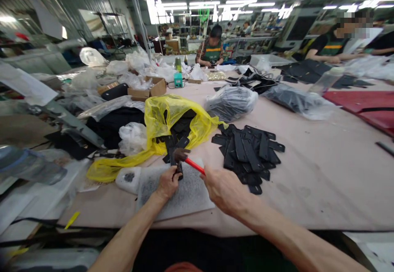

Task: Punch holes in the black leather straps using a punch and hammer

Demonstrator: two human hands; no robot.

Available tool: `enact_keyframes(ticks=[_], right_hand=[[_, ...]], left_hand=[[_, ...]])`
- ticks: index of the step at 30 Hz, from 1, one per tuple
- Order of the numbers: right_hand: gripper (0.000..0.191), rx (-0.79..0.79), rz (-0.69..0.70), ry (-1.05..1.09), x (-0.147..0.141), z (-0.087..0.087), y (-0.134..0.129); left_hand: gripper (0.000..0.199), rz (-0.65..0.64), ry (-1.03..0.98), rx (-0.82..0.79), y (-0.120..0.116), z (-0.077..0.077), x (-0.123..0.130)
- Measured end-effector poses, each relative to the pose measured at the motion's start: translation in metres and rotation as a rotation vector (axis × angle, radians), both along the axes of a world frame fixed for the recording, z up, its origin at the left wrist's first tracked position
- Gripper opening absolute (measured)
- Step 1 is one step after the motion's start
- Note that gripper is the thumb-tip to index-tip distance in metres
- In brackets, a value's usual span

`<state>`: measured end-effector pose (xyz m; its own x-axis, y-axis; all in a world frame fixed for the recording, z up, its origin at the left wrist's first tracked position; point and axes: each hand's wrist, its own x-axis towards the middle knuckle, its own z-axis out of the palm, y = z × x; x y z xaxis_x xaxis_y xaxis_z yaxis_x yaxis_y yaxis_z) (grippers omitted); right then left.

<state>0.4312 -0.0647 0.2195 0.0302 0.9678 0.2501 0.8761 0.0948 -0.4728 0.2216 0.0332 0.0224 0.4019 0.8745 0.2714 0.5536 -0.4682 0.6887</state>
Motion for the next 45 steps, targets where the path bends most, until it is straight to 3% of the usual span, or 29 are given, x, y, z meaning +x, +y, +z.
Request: enact_keyframes(ticks=[3,6,8,11,13,17,19,21,24,27,32,35,40,42,45], right_hand=[[0.031,-0.007,0.018,0.008,0.004,0.013,0.002],[0.032,0.264,-0.217,0.201,0.002,0.024,0.002],[0.035,0.311,-0.238,0.229,-0.001,0.016,0.0],[0.031,-0.063,-0.009,0.001,0.001,-0.006,-0.005],[0.028,-0.275,0.042,-0.089,0.011,-0.019,-0.007],[0.031,-0.374,-0.138,0.233,0.037,-0.054,-0.006],[0.032,-0.494,-0.26,0.418,0.049,-0.083,-0.005],[0.033,-0.609,-0.36,0.409,0.056,-0.113,-0.004],[0.026,-0.486,-0.383,0.062,0.053,-0.143,-0.002],[0.032,-0.207,-0.273,-0.165,0.026,-0.147,0.006],[0.027,-0.067,0.001,-0.013,-0.044,-0.143,0.031],[0.021,-0.086,-0.017,0.054,-0.069,-0.157,0.04],[0.02,-0.089,-0.058,0.104,-0.073,-0.171,0.041],[0.02,-0.097,-0.051,0.109,-0.07,-0.17,0.041],[0.021,-0.115,-0.054,0.108,-0.069,-0.166,0.041]], left_hand=[[0.013,0.012,0.009,0.012,0.0,0.0,0.0],[0.012,0.014,0.003,0.009,0.001,-0.002,0.0],[0.012,0.008,0.009,0.004,0.001,-0.002,0.0],[0.013,0.007,0.029,0.007,0.001,-0.001,0.0],[0.012,0.015,0.029,0.009,0.001,0.0,0.0],[0.01,0.031,-0.002,0.002,0.0,0.003,0.0],[0.011,0.025,-0.018,-0.001,0.001,0.003,0.0],[0.011,0.023,-0.023,-0.005,0.001,0.002,0.0],[0.01,0.031,-0.027,-0.022,0.002,0.001,-0.001],[0.012,0.025,-0.044,-0.038,0.002,0.001,-0.001],[0.016,0.024,-0.04,-0.073,0.003,0.002,-0.001],[0.018,0.026,-0.096,-0.129,0.004,0.004,-0.001],[0.021,0.176,-0.263,-0.293,0.012,0.011,-0.006],[0.024,0.247,-0.295,-0.301,0.014,0.013,-0.012],[0.024,0.251,-0.247,-0.249,0.015,0.012,-0.021]])
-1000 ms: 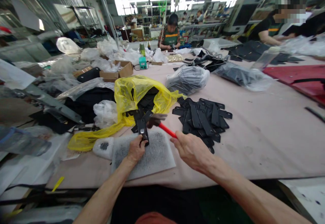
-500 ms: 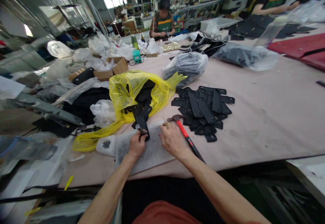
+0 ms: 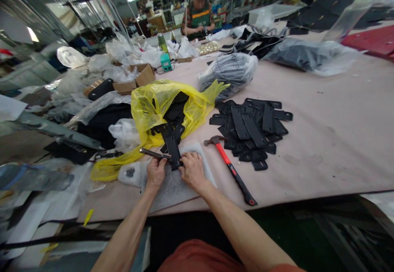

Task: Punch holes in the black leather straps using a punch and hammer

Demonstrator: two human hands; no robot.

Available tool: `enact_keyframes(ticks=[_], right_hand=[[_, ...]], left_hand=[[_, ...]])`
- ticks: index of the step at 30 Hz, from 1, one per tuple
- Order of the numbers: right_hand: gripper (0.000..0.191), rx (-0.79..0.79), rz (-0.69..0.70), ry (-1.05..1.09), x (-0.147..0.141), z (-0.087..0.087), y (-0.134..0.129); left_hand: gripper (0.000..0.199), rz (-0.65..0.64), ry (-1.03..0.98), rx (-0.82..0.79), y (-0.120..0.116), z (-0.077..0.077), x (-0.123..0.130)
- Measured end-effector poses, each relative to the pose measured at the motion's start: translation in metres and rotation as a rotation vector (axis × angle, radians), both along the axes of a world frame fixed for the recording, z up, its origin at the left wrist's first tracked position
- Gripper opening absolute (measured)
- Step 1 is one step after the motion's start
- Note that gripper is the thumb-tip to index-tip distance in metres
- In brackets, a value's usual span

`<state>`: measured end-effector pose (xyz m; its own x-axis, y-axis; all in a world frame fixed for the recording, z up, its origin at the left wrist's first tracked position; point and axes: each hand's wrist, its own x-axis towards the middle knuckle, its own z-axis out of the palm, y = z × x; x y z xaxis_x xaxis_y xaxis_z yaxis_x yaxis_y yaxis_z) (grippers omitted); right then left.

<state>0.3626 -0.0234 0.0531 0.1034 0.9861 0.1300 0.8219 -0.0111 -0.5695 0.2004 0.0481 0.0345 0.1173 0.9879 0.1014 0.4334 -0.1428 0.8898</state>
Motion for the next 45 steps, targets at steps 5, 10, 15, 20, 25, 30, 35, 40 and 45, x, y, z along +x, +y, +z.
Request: enact_keyframes(ticks=[5,10,15,20,25,30,35,40,45], right_hand=[[0.021,-0.044,-0.031,0.018,0.004,0.005,0.015],[0.036,-0.067,-0.128,0.033,-0.003,0.006,0.056],[0.034,-0.074,-0.215,0.192,-0.027,0.001,0.085],[0.037,0.001,-0.265,0.264,0.018,0.009,0.08],[0.045,0.194,-0.616,0.121,0.167,0.037,0.052],[0.054,0.243,-0.855,-0.353,0.215,0.053,0.045],[0.045,-0.161,-0.398,0.075,0.099,0.03,0.097],[0.035,-0.282,-0.453,0.209,0.024,0.007,0.149],[0.018,-0.174,-0.493,0.323,0.028,0.009,0.157]], left_hand=[[0.023,-0.019,0.044,0.022,-0.002,-0.002,-0.005],[0.022,-0.015,0.064,0.017,0.0,-0.001,-0.004],[0.023,0.044,-0.008,0.021,0.0,-0.004,-0.008],[0.026,0.161,-0.073,-0.049,-0.003,-0.006,-0.013],[0.022,0.141,-0.084,-0.074,-0.004,-0.007,-0.012],[0.02,0.102,-0.117,-0.086,0.0,-0.006,-0.01],[0.02,0.096,-0.093,-0.078,0.0,0.001,-0.01],[0.021,0.084,-0.081,-0.064,0.0,0.003,-0.009],[0.019,0.094,-0.077,-0.066,0.001,0.001,-0.009]])
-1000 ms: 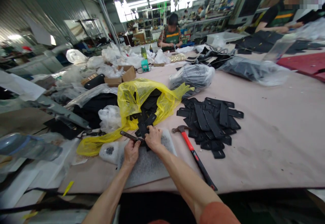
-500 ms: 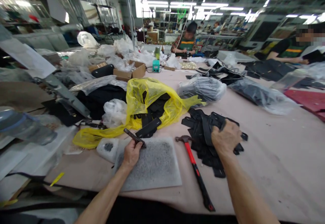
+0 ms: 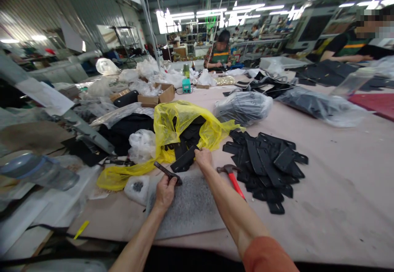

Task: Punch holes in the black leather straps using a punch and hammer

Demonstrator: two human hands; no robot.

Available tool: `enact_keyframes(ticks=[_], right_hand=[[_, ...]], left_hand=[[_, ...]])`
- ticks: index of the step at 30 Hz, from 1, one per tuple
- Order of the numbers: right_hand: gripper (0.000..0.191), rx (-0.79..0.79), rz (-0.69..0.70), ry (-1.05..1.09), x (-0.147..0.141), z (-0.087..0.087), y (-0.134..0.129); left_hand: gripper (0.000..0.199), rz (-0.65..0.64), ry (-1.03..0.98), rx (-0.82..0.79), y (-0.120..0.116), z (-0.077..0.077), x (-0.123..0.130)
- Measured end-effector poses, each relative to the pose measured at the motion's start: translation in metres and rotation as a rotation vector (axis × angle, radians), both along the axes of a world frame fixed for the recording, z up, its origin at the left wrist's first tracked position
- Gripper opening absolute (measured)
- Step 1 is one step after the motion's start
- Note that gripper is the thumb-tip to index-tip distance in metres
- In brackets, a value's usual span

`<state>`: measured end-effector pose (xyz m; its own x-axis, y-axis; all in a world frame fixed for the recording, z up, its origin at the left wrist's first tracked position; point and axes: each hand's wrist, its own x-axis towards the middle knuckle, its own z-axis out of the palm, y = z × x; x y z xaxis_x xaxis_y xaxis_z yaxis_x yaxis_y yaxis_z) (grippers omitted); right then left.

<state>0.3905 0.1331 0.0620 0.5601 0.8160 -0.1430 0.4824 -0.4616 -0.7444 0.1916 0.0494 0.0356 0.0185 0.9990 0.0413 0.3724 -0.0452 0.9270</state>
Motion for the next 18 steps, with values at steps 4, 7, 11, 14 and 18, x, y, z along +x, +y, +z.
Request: enact_keyframes(ticks=[4,7,11,14,18], right_hand=[[0.026,0.152,0.022,0.062,0.032,0.031,-0.014],[0.032,0.296,0.073,0.194,0.06,0.059,-0.03],[0.031,0.315,0.22,0.294,0.061,0.067,-0.059],[0.023,0.171,0.362,0.143,0.021,0.04,-0.082],[0.024,-0.007,0.431,-0.274,-0.037,-0.002,-0.105]], left_hand=[[0.017,0.007,-0.004,-0.008,0.0,-0.002,0.0],[0.017,0.015,-0.02,-0.013,0.001,-0.005,0.0],[0.018,0.021,-0.017,-0.011,0.001,-0.005,-0.001],[0.019,0.025,0.01,-0.007,0.001,-0.003,-0.001],[0.02,0.038,0.049,0.008,0.0,-0.001,-0.001]])
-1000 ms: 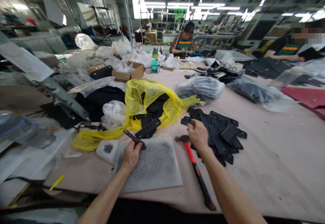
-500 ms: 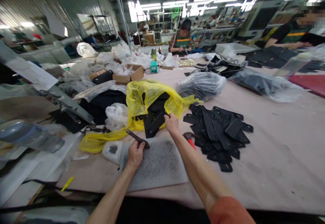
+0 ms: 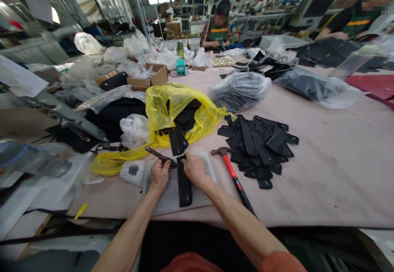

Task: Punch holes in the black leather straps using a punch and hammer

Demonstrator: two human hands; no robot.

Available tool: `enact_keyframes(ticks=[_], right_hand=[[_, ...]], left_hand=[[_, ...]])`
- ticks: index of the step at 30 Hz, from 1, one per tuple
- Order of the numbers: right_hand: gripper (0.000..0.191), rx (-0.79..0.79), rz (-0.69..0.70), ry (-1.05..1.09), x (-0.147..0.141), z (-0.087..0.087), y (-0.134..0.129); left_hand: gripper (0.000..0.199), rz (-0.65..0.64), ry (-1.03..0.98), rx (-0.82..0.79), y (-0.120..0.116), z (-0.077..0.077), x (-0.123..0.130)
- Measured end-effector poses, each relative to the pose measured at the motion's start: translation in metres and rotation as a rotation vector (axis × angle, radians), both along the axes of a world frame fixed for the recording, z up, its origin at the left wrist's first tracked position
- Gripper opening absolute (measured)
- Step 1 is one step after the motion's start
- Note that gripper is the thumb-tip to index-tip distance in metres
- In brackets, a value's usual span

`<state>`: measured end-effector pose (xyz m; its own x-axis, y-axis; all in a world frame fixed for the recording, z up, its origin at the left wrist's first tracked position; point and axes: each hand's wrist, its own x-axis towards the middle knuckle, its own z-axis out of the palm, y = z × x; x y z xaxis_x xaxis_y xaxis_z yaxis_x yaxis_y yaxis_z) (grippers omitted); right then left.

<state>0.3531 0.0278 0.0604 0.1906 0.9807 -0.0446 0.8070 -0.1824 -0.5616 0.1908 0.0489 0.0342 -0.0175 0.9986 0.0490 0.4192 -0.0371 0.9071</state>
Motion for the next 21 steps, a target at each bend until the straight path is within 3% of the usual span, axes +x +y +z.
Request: enact_keyframes(ticks=[2,5,9,13,16,21], right_hand=[[0.027,-0.005,0.036,-0.154,-0.013,-0.008,-0.008],[0.03,0.048,0.02,-0.261,-0.011,-0.003,-0.019],[0.036,0.156,0.087,-0.257,0.0,0.005,-0.045],[0.055,0.185,0.208,-0.257,-0.01,-0.005,-0.079],[0.063,0.147,0.166,-0.273,-0.029,-0.015,-0.093],[0.071,0.132,0.081,-0.259,-0.048,-0.02,-0.093]], left_hand=[[0.02,0.003,0.005,0.004,0.0,0.0,0.001],[0.02,-0.008,-0.003,0.002,-0.001,0.0,0.001],[0.021,-0.018,0.001,0.007,0.0,-0.002,0.0],[0.022,-0.017,-0.003,0.01,0.001,-0.006,0.0],[0.023,-0.014,-0.002,0.021,0.0,-0.007,0.0],[0.027,0.007,0.058,0.092,0.001,0.004,0.009]])
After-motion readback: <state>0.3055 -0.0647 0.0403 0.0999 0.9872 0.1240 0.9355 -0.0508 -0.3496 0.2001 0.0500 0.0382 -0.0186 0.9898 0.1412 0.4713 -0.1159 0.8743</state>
